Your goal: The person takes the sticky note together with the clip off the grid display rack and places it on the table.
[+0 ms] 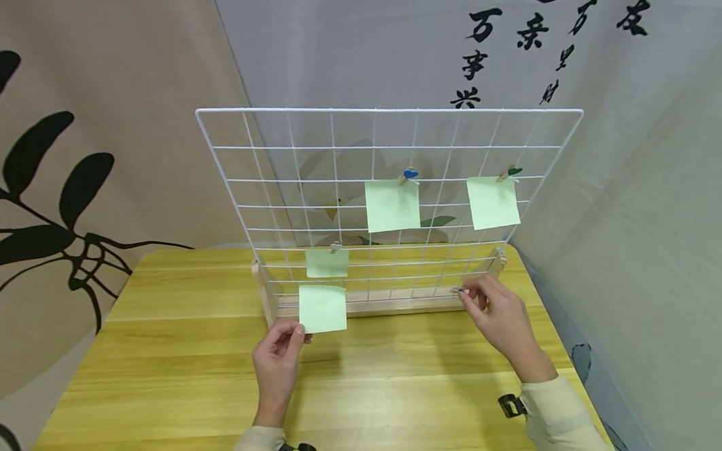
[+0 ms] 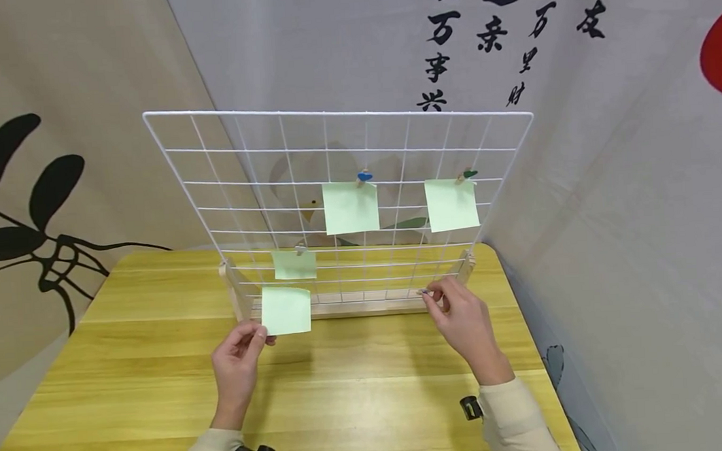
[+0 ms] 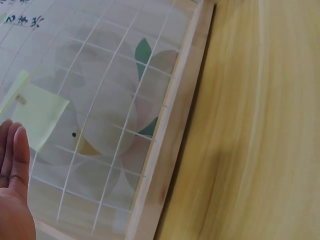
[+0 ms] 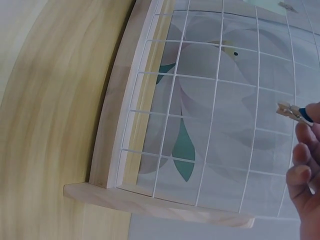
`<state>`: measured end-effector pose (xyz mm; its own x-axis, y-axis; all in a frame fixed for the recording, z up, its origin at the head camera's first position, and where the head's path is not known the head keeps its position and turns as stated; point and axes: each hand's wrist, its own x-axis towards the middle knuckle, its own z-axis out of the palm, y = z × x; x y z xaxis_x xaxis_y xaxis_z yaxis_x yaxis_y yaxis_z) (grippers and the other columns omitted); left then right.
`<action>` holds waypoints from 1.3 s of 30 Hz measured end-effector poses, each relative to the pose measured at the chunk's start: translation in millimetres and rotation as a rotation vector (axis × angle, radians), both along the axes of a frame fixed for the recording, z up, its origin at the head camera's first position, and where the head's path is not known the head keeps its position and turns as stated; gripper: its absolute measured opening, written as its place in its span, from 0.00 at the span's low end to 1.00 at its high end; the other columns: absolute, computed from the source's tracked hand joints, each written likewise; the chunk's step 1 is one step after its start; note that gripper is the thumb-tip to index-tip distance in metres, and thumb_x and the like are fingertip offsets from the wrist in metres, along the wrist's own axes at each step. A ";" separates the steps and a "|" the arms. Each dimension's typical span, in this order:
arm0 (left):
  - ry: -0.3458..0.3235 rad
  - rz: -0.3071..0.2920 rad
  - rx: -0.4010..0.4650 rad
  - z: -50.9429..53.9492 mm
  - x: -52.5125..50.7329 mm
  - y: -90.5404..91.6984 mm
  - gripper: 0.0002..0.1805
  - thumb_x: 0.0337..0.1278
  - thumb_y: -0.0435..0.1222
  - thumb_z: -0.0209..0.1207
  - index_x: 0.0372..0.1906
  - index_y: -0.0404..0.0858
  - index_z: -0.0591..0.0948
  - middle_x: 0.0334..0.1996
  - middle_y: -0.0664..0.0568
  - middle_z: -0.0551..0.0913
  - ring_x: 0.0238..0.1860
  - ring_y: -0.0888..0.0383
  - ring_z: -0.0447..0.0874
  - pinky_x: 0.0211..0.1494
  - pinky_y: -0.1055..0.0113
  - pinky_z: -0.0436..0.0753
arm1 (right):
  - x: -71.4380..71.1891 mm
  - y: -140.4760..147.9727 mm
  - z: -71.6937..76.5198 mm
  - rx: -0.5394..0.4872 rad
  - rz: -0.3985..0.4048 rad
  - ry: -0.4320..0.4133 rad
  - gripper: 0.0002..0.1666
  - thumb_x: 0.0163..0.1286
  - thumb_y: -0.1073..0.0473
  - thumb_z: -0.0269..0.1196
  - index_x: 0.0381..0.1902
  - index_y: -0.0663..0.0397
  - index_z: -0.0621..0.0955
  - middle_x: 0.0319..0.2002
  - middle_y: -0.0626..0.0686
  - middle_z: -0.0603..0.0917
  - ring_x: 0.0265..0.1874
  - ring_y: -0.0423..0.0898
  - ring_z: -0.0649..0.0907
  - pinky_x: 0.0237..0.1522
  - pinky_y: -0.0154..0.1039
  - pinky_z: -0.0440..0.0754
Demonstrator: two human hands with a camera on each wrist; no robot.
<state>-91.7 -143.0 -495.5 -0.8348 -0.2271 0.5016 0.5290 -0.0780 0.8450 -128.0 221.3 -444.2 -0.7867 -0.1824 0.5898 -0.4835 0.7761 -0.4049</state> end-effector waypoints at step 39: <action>-0.085 0.028 -0.005 -16.0 8.9 -4.1 0.03 0.59 0.15 0.56 0.34 0.20 0.79 0.30 0.29 0.78 0.30 0.56 0.84 0.36 0.71 0.86 | 12.1 12.6 -20.9 0.026 -0.019 -0.049 0.09 0.61 0.67 0.70 0.36 0.52 0.81 0.29 0.41 0.75 0.23 0.36 0.71 0.18 0.32 0.72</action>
<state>-82.8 -147.2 -511.6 -0.8676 -0.2489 0.4305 0.4574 -0.0597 0.8872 -115.9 233.9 -465.1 -0.8180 -0.1814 0.5459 -0.4484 0.7956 -0.4075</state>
